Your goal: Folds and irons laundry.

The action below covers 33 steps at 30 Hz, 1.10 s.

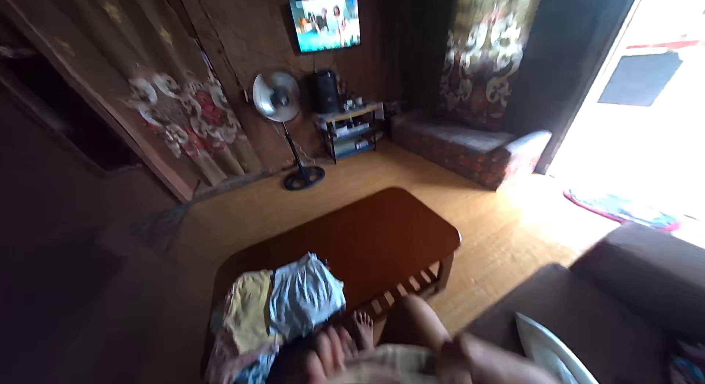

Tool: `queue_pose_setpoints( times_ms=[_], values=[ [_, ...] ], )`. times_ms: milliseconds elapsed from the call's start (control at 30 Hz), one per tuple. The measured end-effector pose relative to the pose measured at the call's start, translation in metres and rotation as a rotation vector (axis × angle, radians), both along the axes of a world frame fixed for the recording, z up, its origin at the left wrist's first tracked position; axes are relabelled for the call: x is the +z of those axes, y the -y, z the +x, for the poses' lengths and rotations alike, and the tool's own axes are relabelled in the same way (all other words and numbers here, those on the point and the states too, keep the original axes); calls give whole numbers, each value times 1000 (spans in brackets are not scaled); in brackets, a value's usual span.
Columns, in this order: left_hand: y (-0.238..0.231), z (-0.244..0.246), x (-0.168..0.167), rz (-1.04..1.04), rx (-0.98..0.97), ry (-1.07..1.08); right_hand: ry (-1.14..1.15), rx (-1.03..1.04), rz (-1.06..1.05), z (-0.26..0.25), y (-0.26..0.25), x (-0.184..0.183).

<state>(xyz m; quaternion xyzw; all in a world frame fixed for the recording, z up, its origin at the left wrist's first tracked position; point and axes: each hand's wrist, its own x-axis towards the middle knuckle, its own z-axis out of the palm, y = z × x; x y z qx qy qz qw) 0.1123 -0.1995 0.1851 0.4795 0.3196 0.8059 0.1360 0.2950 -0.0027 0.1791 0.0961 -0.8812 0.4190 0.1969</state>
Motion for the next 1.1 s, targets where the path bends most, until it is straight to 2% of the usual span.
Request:
queue_pose_setpoints(
  times_ms=[100, 167, 200, 267, 333, 400, 600, 667, 733, 800, 867, 933, 1033, 1100],
  values=[
    [7, -63, 44, -144, 100, -171, -154, -30, 83, -3, -36, 30],
    [4, -81, 53, -220, 139, -151, -201, -90, 110, -12, -59, 53],
    [1, -87, 54, -258, 180, -207, -221, -136, 142, -16, -67, 60],
    [-7, -98, 57, -356, 419, -442, -250, -208, 238, -33, -84, 68],
    [-17, -114, 50, -434, 599, -669, -199, -282, 328, -51, -102, 66],
    [-23, -123, 41, -561, 658, -761, -131, -322, 343, -64, -114, 58],
    [-25, -116, 43, -746, 873, -790, -150, -406, 442, -70, -106, 56],
    [-30, -116, 41, -828, 882, -814, -115, -432, 472, -79, -107, 47],
    [-36, -116, 37, -820, 866, -784, -127, -475, 405, -86, -106, 41],
    [-38, -117, 37, -750, 791, -686, -155, -483, 219, -87, -105, 42],
    [-35, -119, 37, -664, 574, -561, -164, -419, 6, -85, -110, 43],
    [-29, -119, 41, -664, 300, -505, -187, -365, -107, -85, -116, 41],
    [-29, -112, 46, -821, 19, -656, -156, -351, -98, -89, -119, 34],
    [-30, -101, 57, -1052, -125, -793, -99, -311, -115, -90, -115, 33]
  ],
)
